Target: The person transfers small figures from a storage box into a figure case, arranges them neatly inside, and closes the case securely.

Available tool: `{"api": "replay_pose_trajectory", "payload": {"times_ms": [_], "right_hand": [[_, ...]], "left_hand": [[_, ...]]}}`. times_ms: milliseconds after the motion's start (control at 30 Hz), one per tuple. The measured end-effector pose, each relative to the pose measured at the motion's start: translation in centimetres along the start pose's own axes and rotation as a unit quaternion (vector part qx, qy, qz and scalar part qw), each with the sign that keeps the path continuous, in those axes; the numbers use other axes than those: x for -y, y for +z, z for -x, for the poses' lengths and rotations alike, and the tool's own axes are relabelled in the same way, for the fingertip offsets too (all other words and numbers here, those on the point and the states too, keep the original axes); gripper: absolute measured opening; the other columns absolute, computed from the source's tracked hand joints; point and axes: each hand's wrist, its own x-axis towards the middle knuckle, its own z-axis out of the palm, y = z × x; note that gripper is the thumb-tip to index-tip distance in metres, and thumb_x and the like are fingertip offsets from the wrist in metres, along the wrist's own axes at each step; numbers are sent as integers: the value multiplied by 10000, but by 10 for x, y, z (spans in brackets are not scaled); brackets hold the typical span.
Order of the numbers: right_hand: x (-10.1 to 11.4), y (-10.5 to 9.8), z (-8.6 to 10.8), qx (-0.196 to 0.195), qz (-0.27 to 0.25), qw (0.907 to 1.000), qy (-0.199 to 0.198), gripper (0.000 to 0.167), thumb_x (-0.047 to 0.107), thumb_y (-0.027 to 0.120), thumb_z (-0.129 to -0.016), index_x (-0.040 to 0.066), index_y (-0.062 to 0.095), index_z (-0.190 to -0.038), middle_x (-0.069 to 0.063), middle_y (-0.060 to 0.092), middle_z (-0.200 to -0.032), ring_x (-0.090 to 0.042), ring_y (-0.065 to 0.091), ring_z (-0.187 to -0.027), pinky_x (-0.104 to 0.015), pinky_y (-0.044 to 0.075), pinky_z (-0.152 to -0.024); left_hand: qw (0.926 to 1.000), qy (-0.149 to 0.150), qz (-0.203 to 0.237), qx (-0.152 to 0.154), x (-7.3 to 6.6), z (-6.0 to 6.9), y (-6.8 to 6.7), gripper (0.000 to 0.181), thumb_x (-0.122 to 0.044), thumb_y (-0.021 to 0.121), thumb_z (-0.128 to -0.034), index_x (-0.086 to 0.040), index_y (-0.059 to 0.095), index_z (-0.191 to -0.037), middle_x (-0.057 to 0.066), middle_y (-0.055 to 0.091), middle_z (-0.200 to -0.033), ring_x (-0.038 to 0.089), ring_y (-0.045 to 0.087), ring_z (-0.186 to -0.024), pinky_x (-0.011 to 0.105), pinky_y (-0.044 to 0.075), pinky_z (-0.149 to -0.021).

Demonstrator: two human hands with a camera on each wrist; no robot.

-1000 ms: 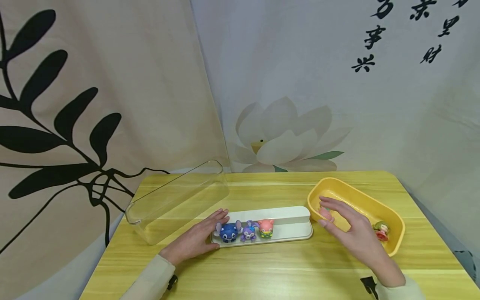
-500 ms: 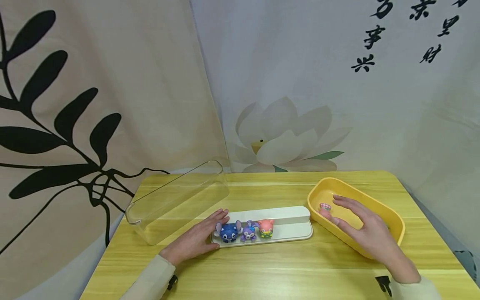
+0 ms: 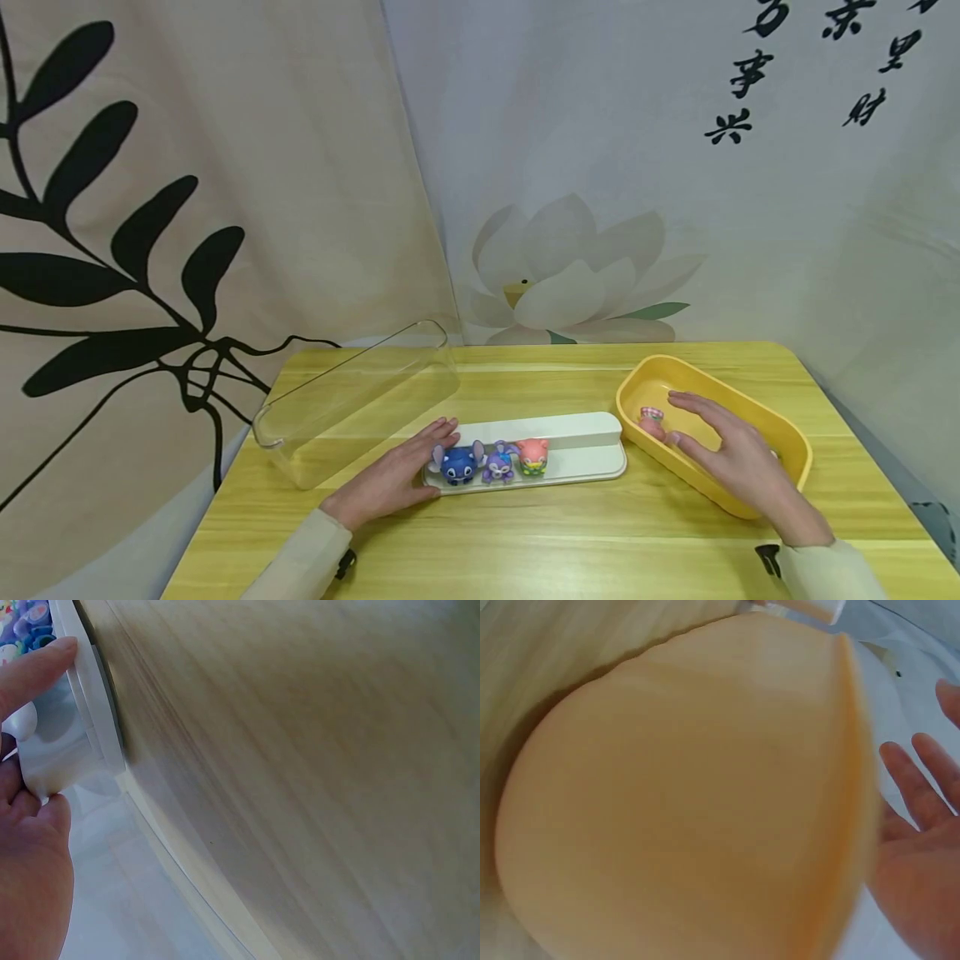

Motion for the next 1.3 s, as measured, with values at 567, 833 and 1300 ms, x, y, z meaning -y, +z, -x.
{"api": "replay_pose_trajectory", "payload": {"times_ms": [567,833,1300], "right_hand": [[-22,13,-13,614,209,9979,68,546,210,753,-970,51,560,-1456,-193,530,-1512,-464,483,-1368,-685,430,-1051],[-30,21,-20,778,356,9963,-28,519,231,753,-972,51,588,-1430,-183,597,-1447,-438,547,-1322,-639,471,-1042],[-43,24,-26,1212,405,9883,-830,457,52,771,-927,51,661,-1371,-78,698,-1334,-320,660,-1216,-518,569,-964]], "left_hand": [[10000,-6,-45,9,-1,-1,-2,878,-231,834,-895,-117,354,-1621,54,214,-1719,255,223,-1566,479,353,-1200],[10000,-1,-55,-19,-1,0,-1,868,-220,836,-892,-110,367,-1614,38,208,-1721,262,229,-1564,484,353,-1198],[10000,-35,-1,-9,-1,0,0,871,-219,829,-900,-128,352,-1624,26,197,-1724,256,219,-1567,493,356,-1196]]}}
